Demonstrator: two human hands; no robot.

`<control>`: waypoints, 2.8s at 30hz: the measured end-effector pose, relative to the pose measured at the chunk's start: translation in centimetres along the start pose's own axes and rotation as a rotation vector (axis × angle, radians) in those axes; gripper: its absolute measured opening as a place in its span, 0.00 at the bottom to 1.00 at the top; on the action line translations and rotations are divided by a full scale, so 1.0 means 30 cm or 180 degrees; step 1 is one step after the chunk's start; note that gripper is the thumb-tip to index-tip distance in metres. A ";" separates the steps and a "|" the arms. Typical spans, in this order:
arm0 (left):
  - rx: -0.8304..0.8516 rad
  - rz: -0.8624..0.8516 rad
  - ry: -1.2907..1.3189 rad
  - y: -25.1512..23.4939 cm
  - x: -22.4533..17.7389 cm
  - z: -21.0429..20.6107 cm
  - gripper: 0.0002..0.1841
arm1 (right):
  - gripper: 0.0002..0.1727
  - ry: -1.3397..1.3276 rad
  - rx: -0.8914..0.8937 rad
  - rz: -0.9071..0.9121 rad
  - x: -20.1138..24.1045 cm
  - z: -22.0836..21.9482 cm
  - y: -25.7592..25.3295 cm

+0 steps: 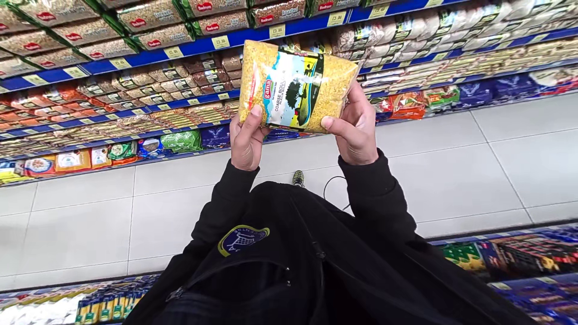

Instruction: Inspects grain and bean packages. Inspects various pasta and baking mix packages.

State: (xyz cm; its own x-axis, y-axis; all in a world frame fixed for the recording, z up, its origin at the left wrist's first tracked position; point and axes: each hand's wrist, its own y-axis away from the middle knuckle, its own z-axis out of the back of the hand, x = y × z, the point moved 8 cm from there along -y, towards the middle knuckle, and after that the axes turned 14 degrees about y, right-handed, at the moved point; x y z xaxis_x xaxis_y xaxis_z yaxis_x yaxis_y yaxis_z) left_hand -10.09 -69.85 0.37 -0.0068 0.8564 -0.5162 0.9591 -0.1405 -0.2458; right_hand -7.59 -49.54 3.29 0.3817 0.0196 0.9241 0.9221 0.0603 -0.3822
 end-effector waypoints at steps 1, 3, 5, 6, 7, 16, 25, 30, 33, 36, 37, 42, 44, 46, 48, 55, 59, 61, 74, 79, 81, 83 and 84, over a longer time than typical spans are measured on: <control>0.0002 0.0005 0.0000 0.000 0.003 0.001 0.27 | 0.53 0.0011 -0.0005 0.0004 -0.001 0.001 0.002; 0.0013 0.0000 -0.0013 -0.001 0.004 0.004 0.27 | 0.53 -0.0065 -0.0010 -0.0044 -0.007 0.002 0.004; -0.0003 0.0010 -0.0005 0.001 0.010 0.009 0.27 | 0.53 -0.0097 -0.0021 -0.0102 -0.012 0.005 0.011; -0.0022 0.0013 0.0009 0.000 0.013 0.012 0.27 | 0.54 -0.0095 -0.0025 -0.0117 -0.014 0.006 0.013; -0.0038 0.0019 0.0026 -0.001 0.016 0.014 0.27 | 0.54 -0.0099 -0.0027 -0.0124 -0.015 0.006 0.015; -0.0156 0.0038 0.0060 -0.015 0.075 0.003 0.27 | 0.53 -0.0151 -0.0025 -0.0137 -0.014 0.061 0.019; -0.0337 0.0383 0.0495 -0.064 0.286 -0.066 0.28 | 0.56 -0.0306 -0.0258 -0.0286 -0.088 0.281 0.035; -0.0759 0.0838 0.1309 -0.093 0.576 -0.054 0.31 | 0.51 -0.0568 -0.0685 -0.0614 -0.192 0.459 0.069; -0.1025 0.0985 0.1041 -0.110 0.754 -0.035 0.27 | 0.45 -0.0586 -0.0925 -0.0875 -0.283 0.568 0.081; -0.1417 0.1252 0.0670 -0.122 0.895 -0.013 0.25 | 0.43 -0.0553 -0.1015 -0.1105 -0.385 0.644 0.092; -0.1555 0.1326 0.0635 -0.132 0.930 -0.002 0.25 | 0.42 -0.0499 -0.1015 -0.1151 -0.415 0.665 0.088; -0.1964 0.1561 0.0350 -0.231 1.028 0.104 0.26 | 0.45 -0.0339 -0.0960 -0.1403 -0.579 0.721 0.038; -0.2001 0.1608 0.0129 -0.306 1.044 0.162 0.27 | 0.47 -0.0337 -0.0846 -0.1466 -0.645 0.723 -0.012; -0.1946 0.1695 -0.0064 -0.399 1.064 0.230 0.27 | 0.51 -0.0233 -0.0784 -0.1516 -0.706 0.723 -0.075; -0.1871 0.1762 -0.0194 -0.502 1.084 0.296 0.26 | 0.52 -0.0055 -0.0718 -0.1619 -0.768 0.724 -0.146; -0.1671 0.1910 0.0030 -0.855 1.151 0.437 0.26 | 0.51 0.0684 -0.0745 -0.1543 -0.944 0.751 -0.487; -0.1872 0.1869 0.0250 -0.962 1.171 0.521 0.28 | 0.49 0.0839 -0.0802 -0.1581 -1.019 0.748 -0.613; -0.2067 0.1806 0.0364 -0.992 1.178 0.560 0.28 | 0.48 0.0987 -0.0834 -0.1599 -1.050 0.746 -0.655; -0.2324 0.1479 0.0919 -1.025 1.235 0.608 0.23 | 0.48 0.1290 -0.1285 -0.1538 -1.101 0.719 -0.693; -0.2291 0.1429 0.1121 -1.023 1.251 0.629 0.24 | 0.46 0.1316 -0.1295 -0.1581 -1.123 0.714 -0.694; -0.2314 0.1379 0.1124 -1.025 1.254 0.629 0.23 | 0.45 0.1295 -0.1243 -0.1565 -1.138 0.716 -0.696; -0.2350 0.1354 0.1045 -1.023 1.261 0.633 0.23 | 0.44 0.1314 -0.1191 -0.1501 -1.153 0.723 -0.698; -0.2358 0.1349 0.0996 -1.028 1.264 0.629 0.22 | 0.43 0.1379 -0.1178 -0.1467 -1.158 0.733 -0.706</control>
State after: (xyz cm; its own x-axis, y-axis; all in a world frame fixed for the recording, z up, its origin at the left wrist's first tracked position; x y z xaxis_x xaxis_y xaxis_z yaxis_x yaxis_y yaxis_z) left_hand -45.26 -42.43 -27.10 0.3613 0.9167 -0.1705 0.8010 -0.2116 0.5600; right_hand -41.78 -29.56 -20.60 -0.1302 -0.3274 0.9359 0.9268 -0.3756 -0.0025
